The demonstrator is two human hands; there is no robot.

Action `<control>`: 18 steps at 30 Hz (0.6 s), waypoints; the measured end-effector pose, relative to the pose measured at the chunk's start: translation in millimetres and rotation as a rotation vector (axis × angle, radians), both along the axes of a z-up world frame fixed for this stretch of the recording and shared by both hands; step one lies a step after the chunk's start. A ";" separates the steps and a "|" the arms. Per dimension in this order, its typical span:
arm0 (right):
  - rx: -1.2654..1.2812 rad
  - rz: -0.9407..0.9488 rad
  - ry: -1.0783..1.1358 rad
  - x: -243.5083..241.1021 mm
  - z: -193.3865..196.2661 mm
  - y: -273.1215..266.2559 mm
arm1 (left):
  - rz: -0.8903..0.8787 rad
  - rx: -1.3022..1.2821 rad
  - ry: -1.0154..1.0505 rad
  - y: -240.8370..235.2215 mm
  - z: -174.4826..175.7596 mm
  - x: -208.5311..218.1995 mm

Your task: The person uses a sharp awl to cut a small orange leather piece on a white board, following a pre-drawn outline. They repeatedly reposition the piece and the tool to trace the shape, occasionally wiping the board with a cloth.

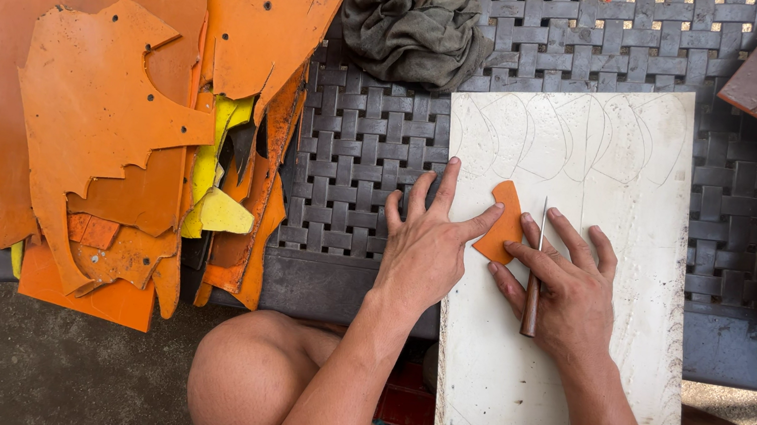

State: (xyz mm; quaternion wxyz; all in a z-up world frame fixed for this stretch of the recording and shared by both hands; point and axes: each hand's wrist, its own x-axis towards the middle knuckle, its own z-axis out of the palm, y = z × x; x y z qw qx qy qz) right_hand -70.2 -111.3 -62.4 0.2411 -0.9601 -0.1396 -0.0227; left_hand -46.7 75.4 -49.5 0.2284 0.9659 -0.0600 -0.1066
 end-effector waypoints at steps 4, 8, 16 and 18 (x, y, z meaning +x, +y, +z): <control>-0.008 -0.001 -0.002 0.5 1.0 1.4 | -0.008 0.008 0.002 0.8 2.3 0.1; -0.010 -0.003 0.005 0.7 1.8 1.3 | -0.011 0.020 0.036 0.2 3.7 0.6; -0.026 0.009 -0.005 1.5 2.6 1.0 | 0.002 -0.001 0.032 -0.5 3.8 0.1; -0.019 0.010 -0.010 1.4 2.7 1.2 | 0.001 0.002 0.035 0.1 3.4 -0.1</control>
